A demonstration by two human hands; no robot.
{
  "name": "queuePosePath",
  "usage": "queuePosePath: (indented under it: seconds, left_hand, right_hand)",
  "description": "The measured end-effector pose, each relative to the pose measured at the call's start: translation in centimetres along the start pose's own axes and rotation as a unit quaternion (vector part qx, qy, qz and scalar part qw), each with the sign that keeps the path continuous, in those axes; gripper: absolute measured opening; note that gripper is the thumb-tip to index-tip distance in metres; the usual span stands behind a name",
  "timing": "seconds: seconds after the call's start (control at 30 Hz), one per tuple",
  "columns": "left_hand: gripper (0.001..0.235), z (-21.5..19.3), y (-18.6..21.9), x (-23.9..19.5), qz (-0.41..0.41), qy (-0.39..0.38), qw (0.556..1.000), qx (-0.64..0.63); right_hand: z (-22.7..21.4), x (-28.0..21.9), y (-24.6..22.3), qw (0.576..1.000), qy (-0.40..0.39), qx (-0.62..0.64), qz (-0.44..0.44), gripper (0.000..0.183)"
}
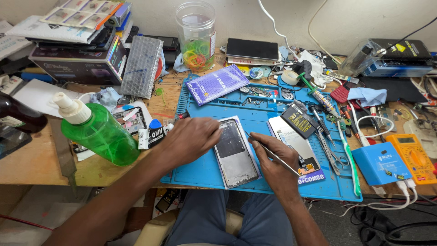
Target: The person uses tweezers to remove adhesive residue from the back of a disassembled mobile phone. They wipe the surface with a cloth, briefly connect a charging cable to another phone, and continue cleaning the back of the first phone with tweezers and a cloth.
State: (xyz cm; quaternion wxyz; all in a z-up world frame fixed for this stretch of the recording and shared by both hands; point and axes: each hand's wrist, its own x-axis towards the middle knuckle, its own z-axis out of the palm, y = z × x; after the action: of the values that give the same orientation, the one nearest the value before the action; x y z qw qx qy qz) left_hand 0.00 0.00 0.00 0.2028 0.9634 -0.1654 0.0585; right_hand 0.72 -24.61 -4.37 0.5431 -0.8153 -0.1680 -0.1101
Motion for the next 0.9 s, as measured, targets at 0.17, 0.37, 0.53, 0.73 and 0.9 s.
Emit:
queuePosePath:
  seconds: [0.17,0.37,0.53,0.73,0.9]
  left_hand:
    - [0.043,0.5,0.0,-2.5,0.058,0.081,0.990,0.099]
    - [0.057,4.2,1.0,-1.2,0.123,0.028,0.992,-0.012]
    - [0.056,4.9,0.2,-1.4,0.133,0.055,0.990,-0.008]
    - [0.054,5.1,-0.1,-1.3,0.133,0.054,0.990,-0.013]
    - [0.053,5.1,-0.1,-1.3,0.136,0.053,0.989,-0.007]
  right_hand:
    - [0.7,0.9,0.0,0.995,-0.029,-0.059,-0.077,0.021]
    - [1.4,0.9,0.0,0.992,-0.033,-0.084,-0.092,0.021]
    - [1.5,1.1,0.3,0.988,-0.047,-0.107,-0.106,0.022]
    - [1.8,1.1,0.5,0.987,-0.040,-0.117,-0.102,0.022]
    - [1.9,1.1,0.8,0.987,-0.044,-0.120,-0.096,0.021]
